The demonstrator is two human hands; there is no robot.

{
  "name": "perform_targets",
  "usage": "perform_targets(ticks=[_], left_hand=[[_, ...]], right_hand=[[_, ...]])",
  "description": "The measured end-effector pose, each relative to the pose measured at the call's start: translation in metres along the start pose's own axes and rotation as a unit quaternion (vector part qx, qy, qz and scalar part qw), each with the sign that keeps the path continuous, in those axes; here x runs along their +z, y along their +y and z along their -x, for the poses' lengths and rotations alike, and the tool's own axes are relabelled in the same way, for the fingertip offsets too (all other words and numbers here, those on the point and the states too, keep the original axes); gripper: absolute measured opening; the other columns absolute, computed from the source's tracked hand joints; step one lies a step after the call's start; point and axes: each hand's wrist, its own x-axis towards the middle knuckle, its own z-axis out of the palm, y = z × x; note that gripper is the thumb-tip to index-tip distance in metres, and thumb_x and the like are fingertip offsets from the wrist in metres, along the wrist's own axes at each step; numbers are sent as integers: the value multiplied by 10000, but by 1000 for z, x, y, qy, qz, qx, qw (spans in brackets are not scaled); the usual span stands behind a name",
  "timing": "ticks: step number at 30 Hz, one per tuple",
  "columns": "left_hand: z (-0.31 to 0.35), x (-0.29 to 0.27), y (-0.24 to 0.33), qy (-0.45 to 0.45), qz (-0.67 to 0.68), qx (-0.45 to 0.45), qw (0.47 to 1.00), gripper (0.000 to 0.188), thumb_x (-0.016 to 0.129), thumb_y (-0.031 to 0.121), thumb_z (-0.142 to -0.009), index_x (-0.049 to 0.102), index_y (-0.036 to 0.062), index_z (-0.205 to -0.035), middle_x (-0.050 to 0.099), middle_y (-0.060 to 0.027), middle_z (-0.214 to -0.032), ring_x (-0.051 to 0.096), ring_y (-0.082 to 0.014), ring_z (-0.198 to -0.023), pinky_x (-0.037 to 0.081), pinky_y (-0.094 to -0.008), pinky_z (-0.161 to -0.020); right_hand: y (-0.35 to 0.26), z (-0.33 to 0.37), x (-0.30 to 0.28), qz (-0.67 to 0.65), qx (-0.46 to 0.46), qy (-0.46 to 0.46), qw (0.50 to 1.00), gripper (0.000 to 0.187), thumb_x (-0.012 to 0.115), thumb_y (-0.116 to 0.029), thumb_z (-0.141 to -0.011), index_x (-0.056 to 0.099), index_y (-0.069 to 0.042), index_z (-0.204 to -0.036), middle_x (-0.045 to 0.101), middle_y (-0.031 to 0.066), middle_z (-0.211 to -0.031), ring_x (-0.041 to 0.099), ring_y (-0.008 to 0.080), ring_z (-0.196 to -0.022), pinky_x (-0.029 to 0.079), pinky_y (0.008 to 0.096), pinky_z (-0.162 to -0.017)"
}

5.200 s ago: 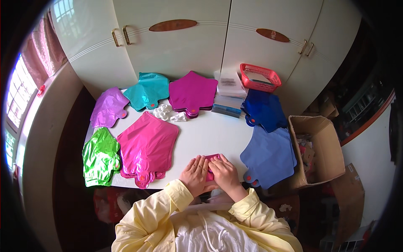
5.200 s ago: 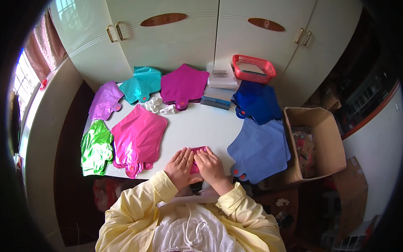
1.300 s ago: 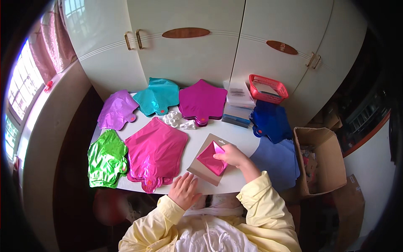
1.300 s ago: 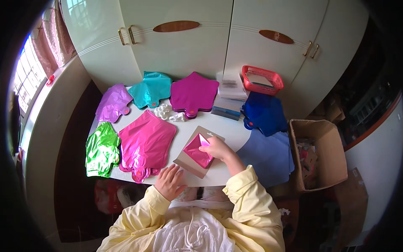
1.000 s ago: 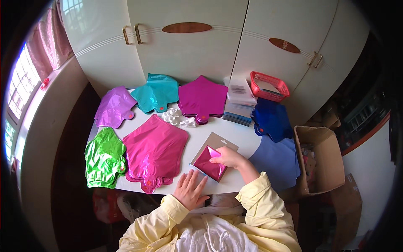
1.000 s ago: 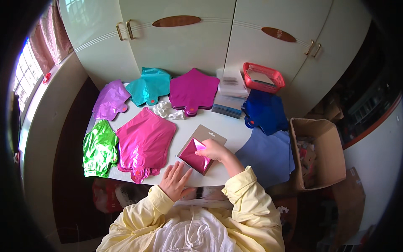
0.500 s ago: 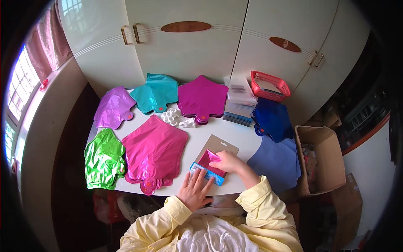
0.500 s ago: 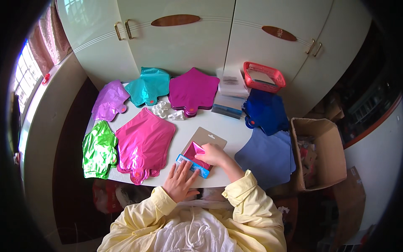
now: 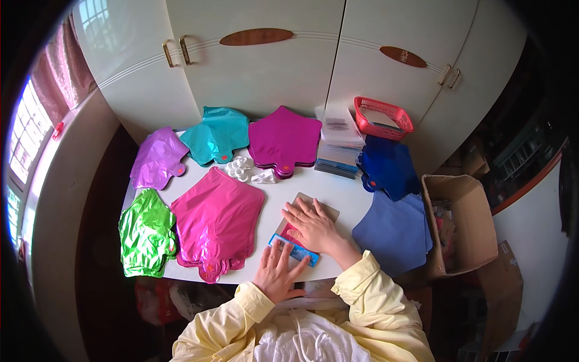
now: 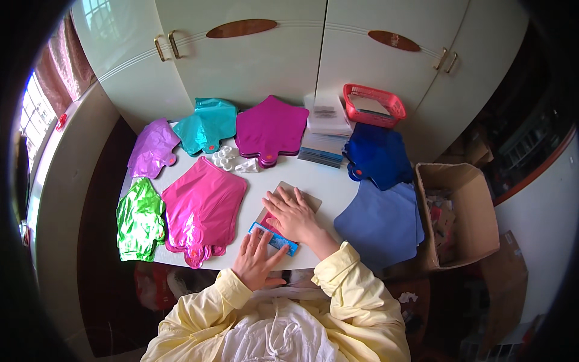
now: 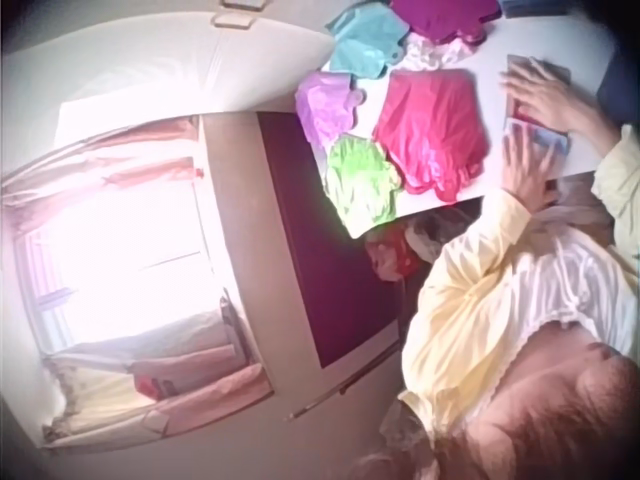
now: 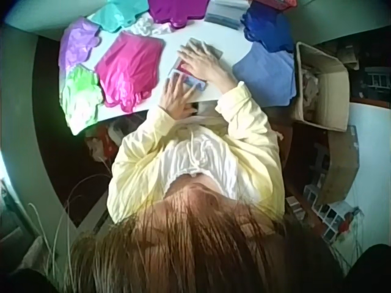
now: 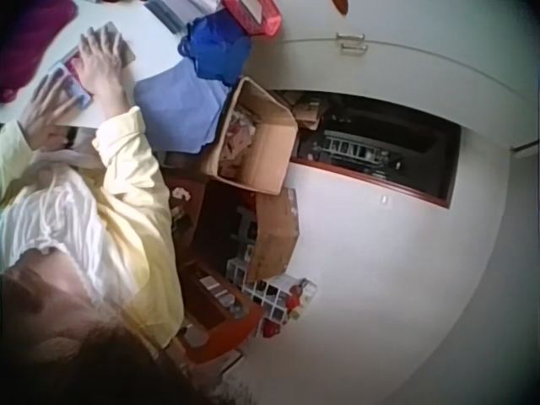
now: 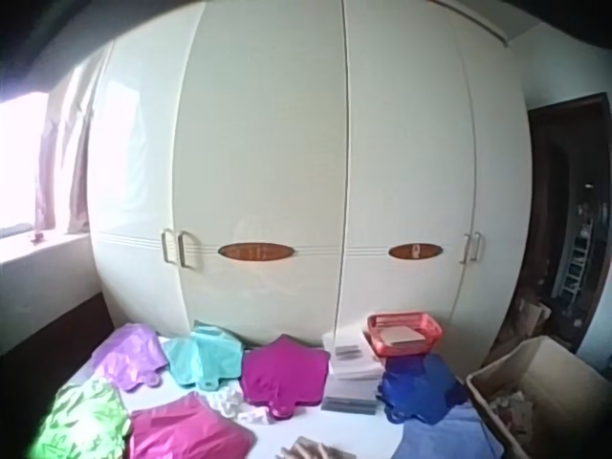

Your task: Folding colored plastic sheets and placing them into clear bags with cardboard header inserts.

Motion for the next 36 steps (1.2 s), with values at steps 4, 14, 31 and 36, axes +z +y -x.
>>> perform_targets(ticks=[4, 14, 31, 36], left_hand=[[-1, 4, -2, -6, 10, -3, 1000, 939, 764, 580, -576, 388, 317, -1394, 274, -239, -1437, 285, -488, -1305, 309, -579, -990], [-6, 5, 3, -12, -17, -30, 999, 769, 732, 590, -613, 508, 330, -1302, 284, -231, -1450, 268, -464, -1322, 286, -579, -993], [-7, 8, 8, 8, -12, -44, 999, 810, 753, 563, -600, 491, 332, -1331, 309, -240, -1428, 271, -481, -1314, 270, -610, -1010], [-6, 9, 7, 9, -10, -45, 999, 818, 755, 565, -595, 487, 340, -1334, 308, -238, -1432, 268, -485, -1315, 264, -610, -1014]], right_hand=[[0, 1, -1, -6, 6, 26, 1000, 597, 445, -470, -924, 342, -198, -1446, 319, 14, -1504, 229, 285, -1410, 110, 548, -1136], [-54, 70, -75, -3, 104, 91, 990, 645, 694, -308, -779, 461, -88, -1339, 372, 113, -1440, 320, 334, -1337, 242, 604, -1063], [14, 221, -56, 98, 223, 73, 967, 378, 566, -139, -878, 580, -169, -1255, 521, -11, -1339, 426, 265, -1287, 189, 656, -1060], [43, 227, -74, 24, 216, 16, 976, 456, 597, -175, -868, 526, -189, -1318, 478, 2, -1392, 355, 275, -1343, 210, 632, -1060]])
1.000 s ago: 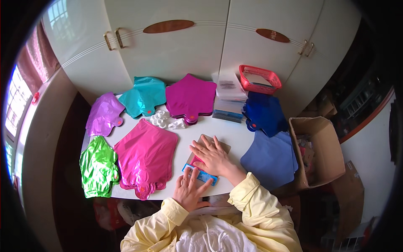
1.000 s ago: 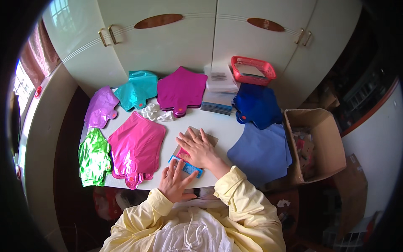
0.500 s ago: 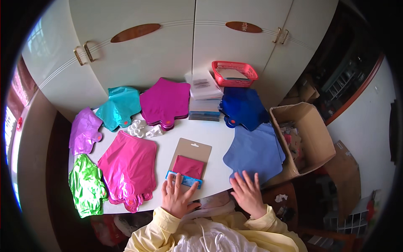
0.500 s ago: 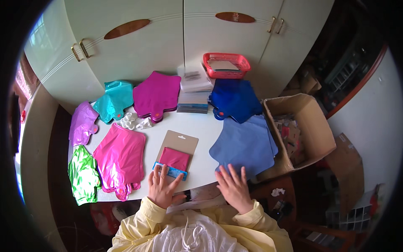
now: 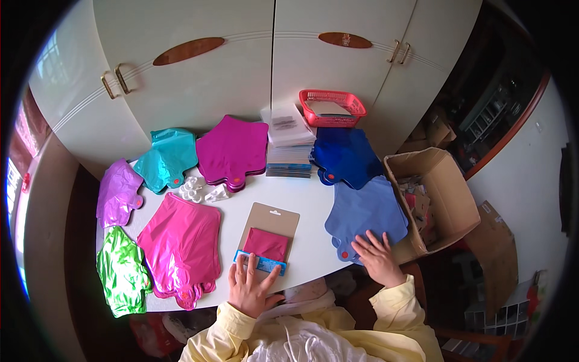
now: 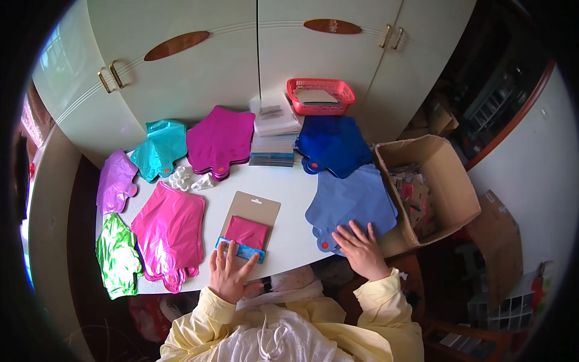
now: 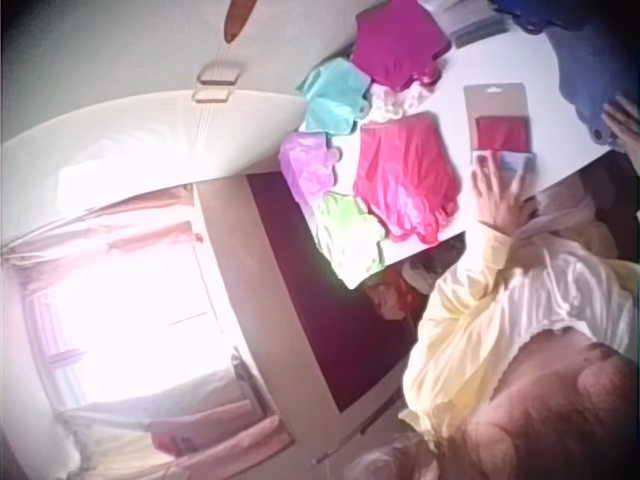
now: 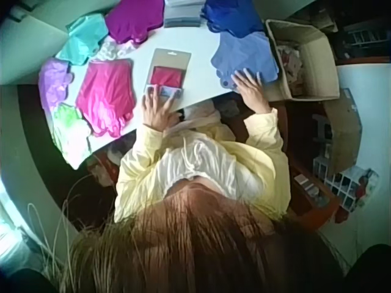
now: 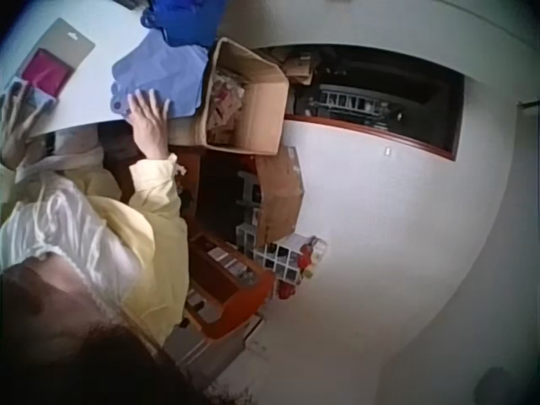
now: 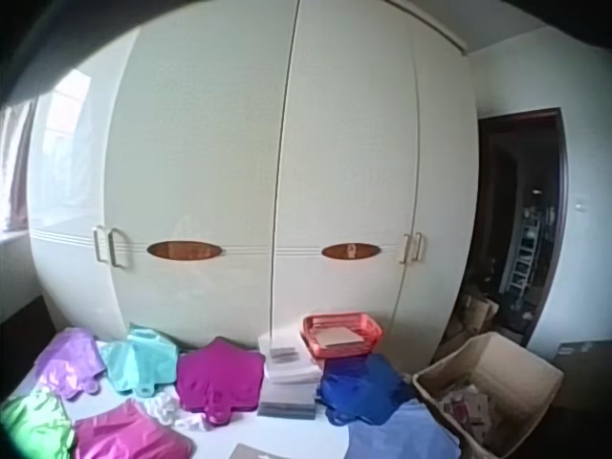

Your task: Folding colored plastic sheets and placing them into clear bags with cardboard header inserts.

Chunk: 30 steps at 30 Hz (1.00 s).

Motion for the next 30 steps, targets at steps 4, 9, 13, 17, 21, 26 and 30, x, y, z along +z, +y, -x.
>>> perform_targets(ticks=[4, 9, 13, 17, 21, 26, 30], left_hand=[[0, 0, 0, -1, 0, -1, 1000, 815, 752, 568, -597, 485, 349, -1335, 307, -236, -1433, 268, -484, -1313, 263, -610, -1015], [-1, -6, -1, -3, -5, 7, 1000, 793, 737, 578, -609, 487, 364, -1330, 321, -233, -1420, 292, -478, -1295, 264, -605, -1018], [-3, -9, -1, -2, -1, 10, 1000, 774, 715, 598, -637, 469, 376, -1337, 329, -249, -1409, 306, -493, -1279, 274, -624, -1009], [1, -1, 6, 3, -20, -14, 1000, 788, 686, 629, -648, 438, 386, -1355, 347, -268, -1383, 312, -513, -1260, 278, -674, -976], [8, 5, 28, 28, -60, -74, 995, 787, 665, 651, -647, 445, 381, -1353, 352, -266, -1372, 343, -503, -1234, 277, -712, -938], [8, 9, 37, 34, -92, -86, 991, 821, 625, 678, -661, 396, 373, -1388, 364, -275, -1363, 368, -510, -1212, 281, -735, -906], [9, 10, 34, 38, -102, -85, 990, 824, 627, 682, -644, 410, 369, -1375, 375, -272, -1349, 386, -498, -1202, 304, -725, -895]], right_hand=[[18, -8, -5, -45, -33, -35, 998, 464, 598, -177, -870, 521, -220, -1326, 495, 7, -1382, 368, 273, -1341, 199, 600, -1078], [28, -13, -13, -77, -51, -61, 994, 443, 617, -243, -869, 547, -207, -1305, 495, 35, -1382, 379, 279, -1337, 193, 576, -1089], [-8, -34, -44, -88, -80, -57, 991, 545, 662, -389, -823, 551, -137, -1293, 477, 95, -1389, 384, 307, -1328, 217, 573, -1083], [-60, -95, -69, -71, -191, -35, 978, 479, 650, -344, -841, 574, -100, -1247, 524, 84, -1336, 441, 277, -1277, 303, 517, -1060], [-103, -188, -54, -105, -289, 28, 951, 358, 645, -257, -835, 619, -82, -1146, 617, 55, -1174, 560, 249, -1106, 407, 420, -975], [-156, -302, 6, -93, -294, 17, 951, 155, 628, -212, -826, 701, -126, -934, 673, 55, -960, 613, 241, -956, 484, 394, -831], [-202, -352, 51, -96, -278, 58, 954, 114, 641, -215, -818, 710, -148, -878, 645, 35, -906, 608, 228, -932, 480, 399, -793]])
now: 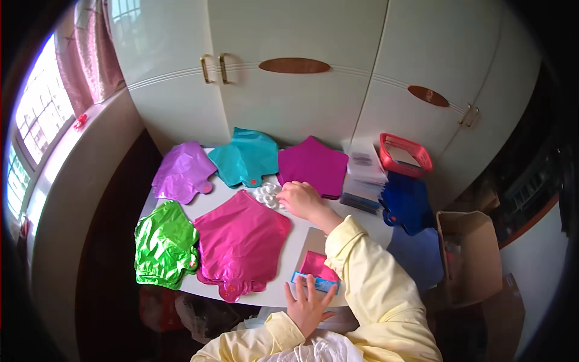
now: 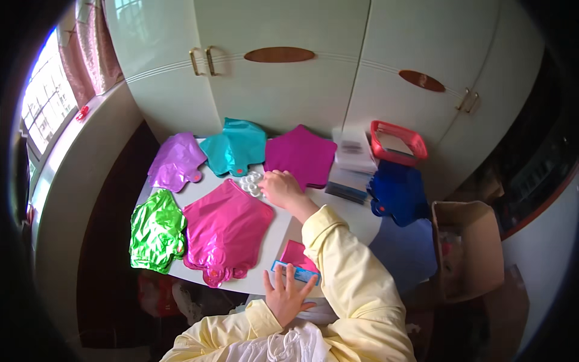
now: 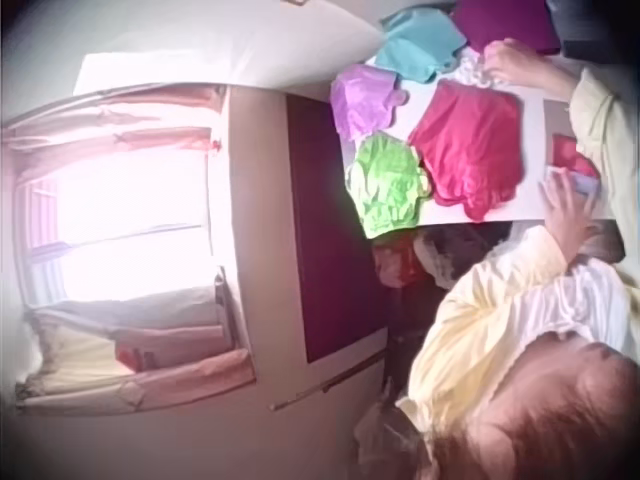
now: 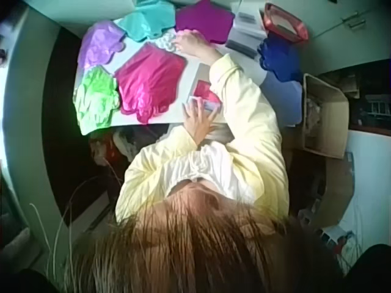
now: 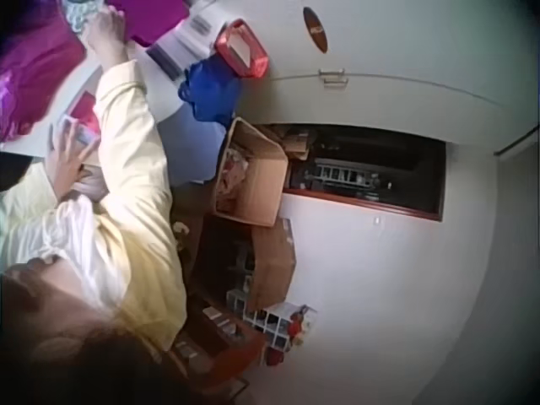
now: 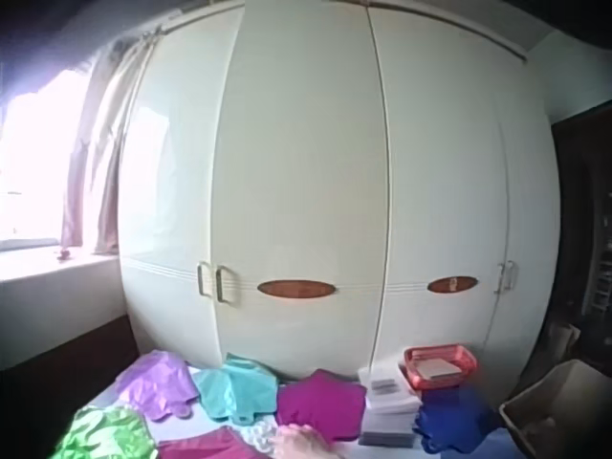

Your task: Folding colored plastic sheets and placing them into clear bags with cardboard header inserts.

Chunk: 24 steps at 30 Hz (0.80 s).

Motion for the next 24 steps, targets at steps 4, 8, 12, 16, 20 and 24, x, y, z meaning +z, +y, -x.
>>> perform_targets(ticks=[4, 8, 12, 16, 20, 24], left_hand=[[0, 2, 1, 13, 11, -9, 1000, 792, 658, 669, -617, 464, 350, -1315, 404, -251, -1333, 389, -484, -1203, 316, -708, -907], [1, 5, -1, 11, 22, -12, 1000, 772, 668, 664, -610, 490, 336, -1286, 403, -247, -1337, 383, -486, -1211, 317, -708, -908], [1, 4, -1, 16, 29, -15, 999, 827, 667, 665, -614, 436, 355, -1345, 378, -263, -1351, 381, -494, -1214, 316, -708, -909], [2, 6, -1, 0, 32, -10, 999, 884, 663, 659, -631, 355, 376, -1409, 351, -278, -1372, 377, -503, -1216, 304, -715, -911], [3, 8, -2, 5, 40, -5, 999, 861, 654, 649, -653, 357, 368, -1411, 336, -285, -1388, 368, -518, -1220, 283, -720, -924], [3, 8, -3, 14, 39, -1, 999, 840, 639, 641, -680, 350, 363, -1418, 338, -289, -1382, 366, -524, -1217, 279, -720, -926]], right_hand=[[-15, -13, 37, 1, 4, 56, 998, 80, 660, -216, -798, 701, -150, -818, 603, 18, -882, 593, 211, -928, 454, 398, -771], [-13, -14, 46, 5, -3, 74, 997, 85, 665, -224, -791, 674, -145, -761, 593, 15, -865, 585, 194, -917, 426, 393, -758], [-8, -5, 24, 10, -34, 87, 996, 98, 672, -226, -793, 657, -139, -750, 577, -13, -832, 568, 184, -841, 404, 368, -721], [-6, 26, -32, 41, -65, 33, 997, 66, 684, -201, -774, 660, -144, -753, 574, -4, -851, 563, 191, -841, 402, 358, -727], [-9, 72, -77, -14, -80, -70, 994, 69, 665, -163, -766, 655, -105, -729, 578, 28, -911, 575, 212, -888, 450, 374, -764], [-3, 105, -65, -100, -19, -168, 980, 63, 640, -116, -764, 643, -61, -796, 602, 77, -905, 611, 294, -875, 500, 386, -786]])
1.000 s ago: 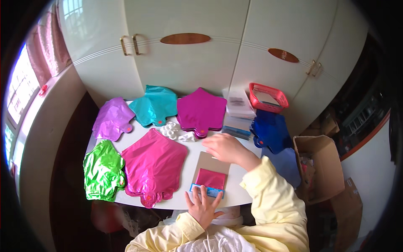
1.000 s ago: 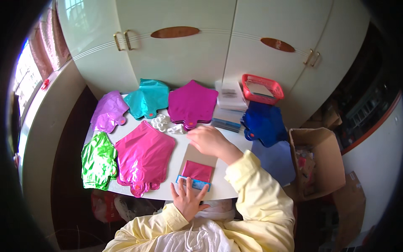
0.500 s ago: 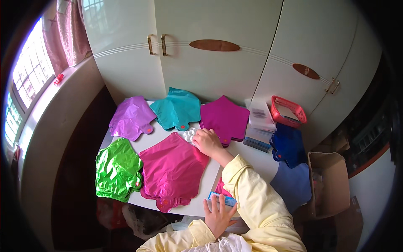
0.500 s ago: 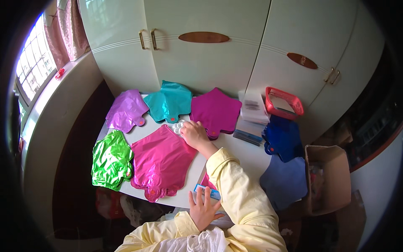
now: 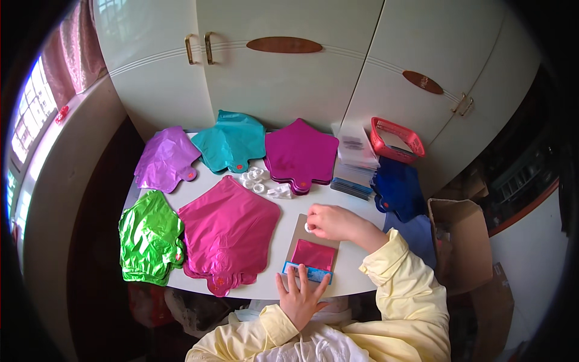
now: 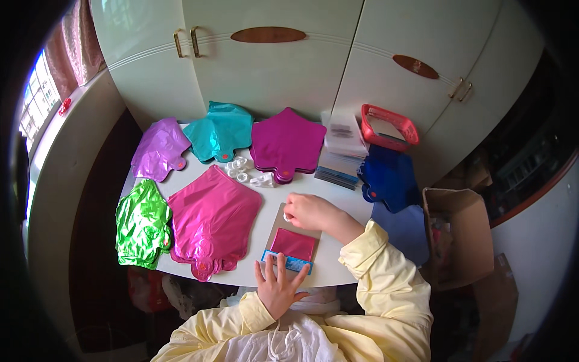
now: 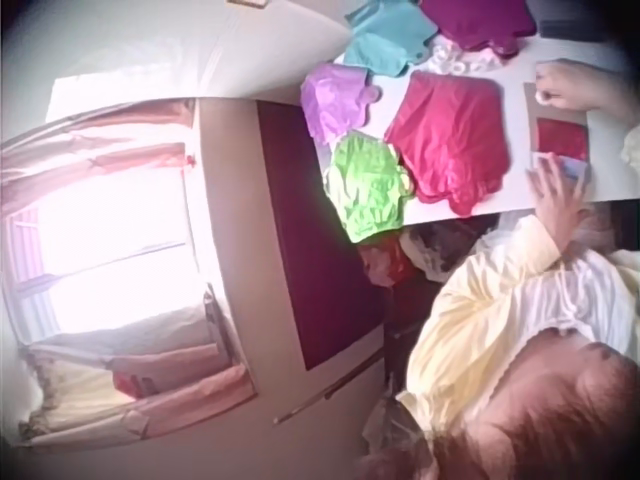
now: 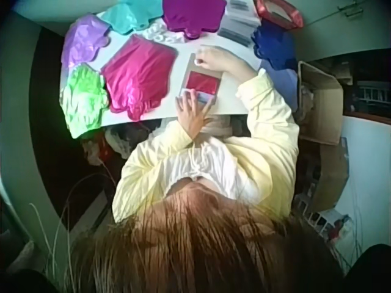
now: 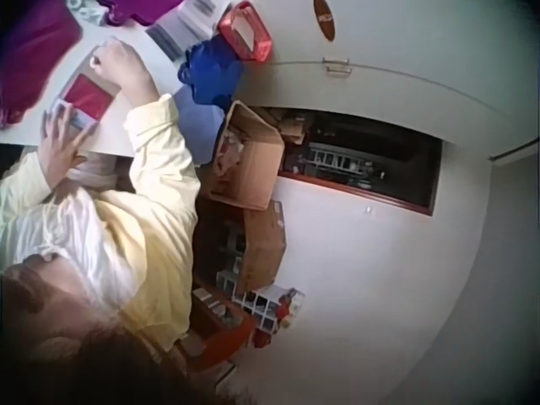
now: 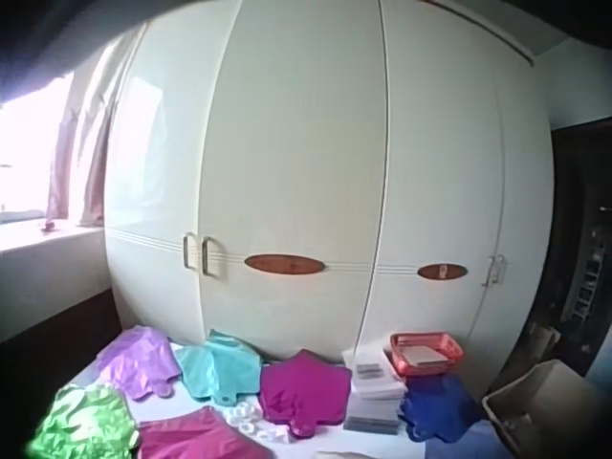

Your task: Folding colored plastic sheets and placing them into clear bags with cardboard header inserts.

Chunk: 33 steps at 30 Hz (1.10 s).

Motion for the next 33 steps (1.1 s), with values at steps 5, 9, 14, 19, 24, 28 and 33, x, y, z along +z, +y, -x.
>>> perform_targets(ticks=[5, 9, 14, 19, 24, 28, 33], left_hand=[[-1, -1, 1, -5, -7, 5, 1000, 836, 636, 640, -684, 348, 366, -1419, 339, -286, -1381, 367, -523, -1216, 281, -719, -926], [0, 1, 1, 0, -12, 2, 1000, 834, 636, 639, -686, 347, 369, -1420, 339, -281, -1384, 367, -520, -1216, 279, -715, -930], [1, 2, 1, 6, -10, 1, 1000, 828, 633, 639, -690, 347, 373, -1420, 340, -277, -1386, 364, -519, -1217, 274, -712, -932], [0, 0, 1, 1, -13, 4, 1000, 821, 636, 636, -692, 353, 375, -1417, 339, -277, -1386, 360, -516, -1219, 280, -708, -931], [-1, -1, 2, -5, -15, 6, 1000, 822, 635, 637, -692, 354, 373, -1418, 345, -279, -1380, 366, -516, -1214, 284, -706, -929], [-1, -2, 2, -6, -19, 6, 1000, 814, 631, 634, -698, 355, 371, -1418, 349, -281, -1375, 373, -516, -1207, 285, -707, -928], [-1, -2, 1, -7, -23, 8, 1000, 806, 626, 632, -705, 355, 371, -1417, 348, -285, -1373, 375, -516, -1204, 290, -708, -924]], right_hand=[[6, 9, 26, -28, 62, -2, 998, 105, 625, -116, -782, 603, -54, -864, 623, 132, -856, 634, 340, -795, 514, 417, -724], [-6, 16, 18, -33, 114, 32, 992, 158, 608, -131, -812, 545, -65, -940, 636, 145, -863, 636, 345, -821, 510, 435, -735], [-10, 30, 26, -81, 224, -46, 970, 190, 616, -109, -816, 509, -47, -961, 647, 156, -841, 631, 357, -821, 499, 434, -715], [-6, 27, 25, -201, 262, -44, 943, 321, 710, -131, -739, 498, -41, -964, 632, 150, -856, 626, 360, -819, 496, 440, -735], [-2, 20, 42, -82, 177, 105, 975, 479, 777, -165, -683, 519, -45, -1068, 545, 133, -1067, 566, 319, -995, 479, 400, -830], [11, 16, 55, -85, 108, 93, 986, 456, 766, -154, -694, 583, -75, -1104, 524, 116, -1104, 507, 311, -1086, 449, 382, -897], [8, 17, 52, -98, 105, 52, 988, 240, 727, -125, -724, 666, -71, -949, 577, 99, -991, 531, 298, -1050, 448, 371, -899]])
